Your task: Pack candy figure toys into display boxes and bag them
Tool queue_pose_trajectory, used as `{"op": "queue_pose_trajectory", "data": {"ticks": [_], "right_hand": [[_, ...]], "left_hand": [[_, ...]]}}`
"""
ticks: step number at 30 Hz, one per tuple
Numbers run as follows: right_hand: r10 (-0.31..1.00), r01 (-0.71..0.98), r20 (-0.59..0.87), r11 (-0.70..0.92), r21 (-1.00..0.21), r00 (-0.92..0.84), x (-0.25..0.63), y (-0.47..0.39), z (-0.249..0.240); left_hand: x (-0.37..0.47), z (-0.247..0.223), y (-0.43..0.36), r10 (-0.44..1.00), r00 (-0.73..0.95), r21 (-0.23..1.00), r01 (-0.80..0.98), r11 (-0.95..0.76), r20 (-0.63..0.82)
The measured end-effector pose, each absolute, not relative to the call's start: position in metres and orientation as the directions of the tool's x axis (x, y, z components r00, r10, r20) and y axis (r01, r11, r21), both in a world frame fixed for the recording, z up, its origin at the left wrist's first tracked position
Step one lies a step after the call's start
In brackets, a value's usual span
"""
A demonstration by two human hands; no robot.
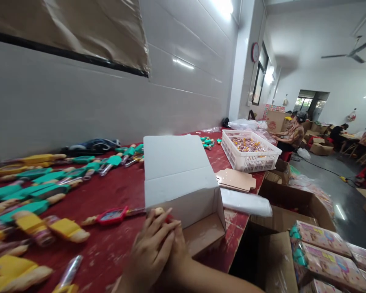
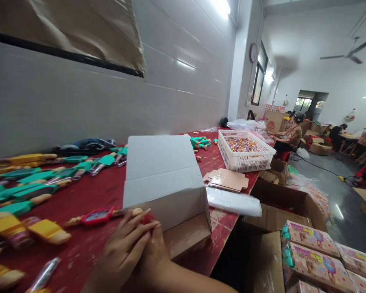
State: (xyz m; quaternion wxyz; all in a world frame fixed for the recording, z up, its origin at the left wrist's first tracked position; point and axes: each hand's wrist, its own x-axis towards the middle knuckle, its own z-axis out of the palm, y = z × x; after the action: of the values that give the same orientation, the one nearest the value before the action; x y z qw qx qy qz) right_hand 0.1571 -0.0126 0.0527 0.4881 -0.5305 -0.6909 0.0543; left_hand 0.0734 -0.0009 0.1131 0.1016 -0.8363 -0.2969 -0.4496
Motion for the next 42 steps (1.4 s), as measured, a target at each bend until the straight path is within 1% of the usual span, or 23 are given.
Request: {"op": "queue_pose_trajectory", "data": {"ticks": [1,3,6,8,10,12,14,19,23,26,30,31,33,35,36,38,40,42], "right_hand": [[0.785,0.684,0.619,0.438,-0.584,0.027,0.161,-0.015,0.051],[0.804,0.709,0.594,0.433,-0.557,-0.024,0.169,-0.024,0.043],[0.876,0.809,0.469,0.355,-0.469,-0.113,0.178,-0.041,0.021],[0.915,0.878,0.383,0.284,-0.384,-0.128,0.18,-0.054,0.007],[0.934,0.919,0.336,0.233,-0.318,-0.121,0.182,-0.068,-0.001],[0.938,0.936,0.326,0.211,-0.28,-0.114,0.184,-0.082,-0.002],[0.935,0.939,0.334,0.212,-0.269,-0.116,0.19,-0.095,0.001],[0.947,0.92,0.282,0.242,-0.308,-0.154,0.205,-0.114,0.016],[0.943,0.928,0.261,0.273,-0.253,-0.206,0.21,-0.115,0.026],[0.923,0.927,0.299,0.312,-0.208,-0.243,0.21,-0.112,0.021],[0.899,0.922,0.36,0.335,-0.194,-0.251,0.209,-0.109,0.003],[0.892,0.923,0.374,0.339,-0.181,-0.254,0.21,-0.108,0.0],[0.87,0.924,0.412,0.355,-0.143,-0.271,0.21,-0.107,-0.003],[0.828,0.912,0.469,0.397,-0.104,-0.307,0.209,-0.106,-0.004],[0.802,0.903,0.501,0.42,-0.088,-0.324,0.209,-0.106,-0.004],[0.752,0.888,0.559,0.456,-0.058,-0.349,0.208,-0.108,-0.005],[0.717,0.881,0.597,0.472,-0.035,-0.36,0.208,-0.111,-0.006],[0.695,0.875,0.618,0.484,-0.026,-0.366,0.208,-0.113,-0.006]], "left_hand": [[0.073,0.111,0.002,0.392,0.433,0.084,0.578,-0.812,0.812],[0.071,0.108,0.01,0.396,0.425,0.103,0.565,-0.819,0.814],[0.068,0.106,0.016,0.432,0.376,0.196,0.524,-0.829,0.82],[0.067,0.107,0.017,0.467,0.351,0.263,0.495,-0.828,0.812],[0.069,0.11,0.015,0.513,0.338,0.325,0.479,-0.816,0.789],[0.071,0.113,0.012,0.555,0.329,0.374,0.475,-0.797,0.764],[0.074,0.117,0.009,0.582,0.32,0.404,0.478,-0.78,0.747],[0.077,0.124,0.008,0.619,0.343,0.423,0.498,-0.757,0.706],[0.078,0.125,0.008,0.633,0.349,0.431,0.505,-0.748,0.691],[0.07,0.124,-0.004,0.645,0.287,0.437,0.539,-0.72,0.708],[0.041,0.114,-0.038,0.661,0.154,0.464,0.597,-0.655,0.734],[0.032,0.11,-0.046,0.704,0.122,0.485,0.642,-0.594,0.7],[0.016,0.098,-0.062,0.833,0.055,0.505,0.772,-0.385,0.551],[0.0,0.083,-0.076,0.934,-0.019,0.459,0.874,-0.159,0.358],[-0.006,0.075,-0.083,0.96,-0.041,0.424,0.902,-0.084,0.277],[-0.015,0.06,-0.096,0.984,-0.051,0.368,0.93,-0.014,0.168],[-0.02,0.05,-0.107,0.996,-0.029,0.318,0.948,0.001,0.081],[-0.021,0.044,-0.113,0.999,-0.015,0.292,0.957,0.003,0.038]]}}
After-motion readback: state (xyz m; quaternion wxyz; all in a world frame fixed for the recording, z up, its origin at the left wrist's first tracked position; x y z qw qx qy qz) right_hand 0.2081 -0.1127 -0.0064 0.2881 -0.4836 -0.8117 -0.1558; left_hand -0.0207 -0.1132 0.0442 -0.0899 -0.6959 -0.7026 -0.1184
